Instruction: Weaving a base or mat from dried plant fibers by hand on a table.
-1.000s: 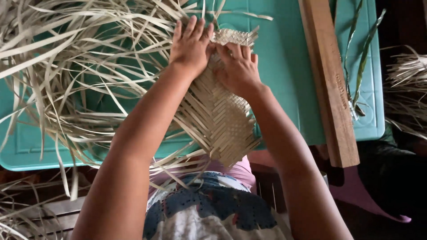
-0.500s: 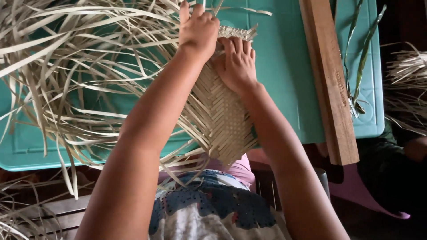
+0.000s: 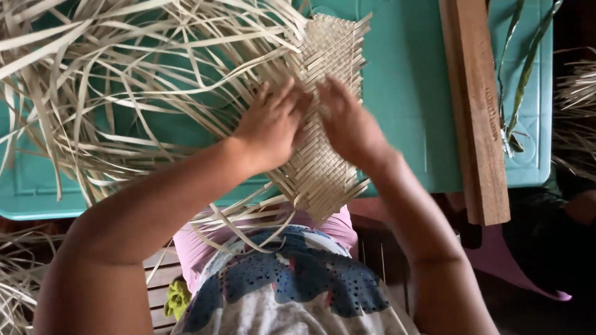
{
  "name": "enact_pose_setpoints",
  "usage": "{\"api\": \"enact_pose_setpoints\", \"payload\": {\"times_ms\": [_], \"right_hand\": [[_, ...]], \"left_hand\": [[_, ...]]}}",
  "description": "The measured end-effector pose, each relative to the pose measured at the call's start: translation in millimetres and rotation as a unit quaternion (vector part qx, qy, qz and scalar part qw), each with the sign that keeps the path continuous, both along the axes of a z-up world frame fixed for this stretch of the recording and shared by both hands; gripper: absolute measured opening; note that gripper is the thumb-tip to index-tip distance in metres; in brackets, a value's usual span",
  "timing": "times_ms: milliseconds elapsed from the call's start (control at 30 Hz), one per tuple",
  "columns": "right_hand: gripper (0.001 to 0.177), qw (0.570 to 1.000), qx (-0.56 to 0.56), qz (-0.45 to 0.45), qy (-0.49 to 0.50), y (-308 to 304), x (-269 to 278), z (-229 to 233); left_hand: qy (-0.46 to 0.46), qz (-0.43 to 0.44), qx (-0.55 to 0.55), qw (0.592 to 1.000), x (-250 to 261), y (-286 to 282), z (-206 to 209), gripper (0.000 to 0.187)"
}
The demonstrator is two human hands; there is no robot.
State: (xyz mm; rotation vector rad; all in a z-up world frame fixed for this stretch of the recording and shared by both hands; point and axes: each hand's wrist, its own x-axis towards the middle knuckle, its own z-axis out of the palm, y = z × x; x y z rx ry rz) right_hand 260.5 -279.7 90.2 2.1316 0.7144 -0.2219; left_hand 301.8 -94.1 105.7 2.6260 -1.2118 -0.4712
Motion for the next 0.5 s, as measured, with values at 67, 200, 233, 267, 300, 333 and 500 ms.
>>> {"api": "enact_pose_setpoints", "payload": {"times_ms": [67,200,233,267,300,333,500], "right_hand": [[0.061,0.967,0.245,-0.072,0.003,-6.0,-11.3,-35.9],[0.073,0.863,0.493,-0.111,-0.008,-18.8,2.6,-57.3],[0.073,0.863,0.492,-0.111,-0.008,-18.4,1.1,-57.2],[0.077,0.863,0.487,-0.130,-0.014,-19.1,1.1,-56.7],[0.084,0.863,0.482,-0.149,-0.020,-20.1,1.5,-55.8],[0.084,0.864,0.481,-0.148,-0.022,-18.2,-8.2,-45.7],[0.067,0.832,0.524,-0.168,0.074,3.3,-61.5,-29.6]], "left_hand": [[-0.060,-0.016,-0.002,0.998,5.7,10.5,-36.0,0.058],[-0.153,0.034,-0.060,0.986,19.2,15.1,-74.3,0.061],[-0.153,0.034,-0.061,0.986,4.9,14.5,-62.0,0.061],[-0.213,-0.019,-0.121,0.969,-7.6,12.7,-49.2,0.057],[-0.271,-0.071,-0.180,0.943,-19.8,10.7,-36.1,0.054],[-0.273,-0.071,-0.181,0.942,-36.6,15.1,-28.5,0.054],[-0.082,-0.088,0.034,0.992,-75.4,30.9,-46.6,0.128]]}}
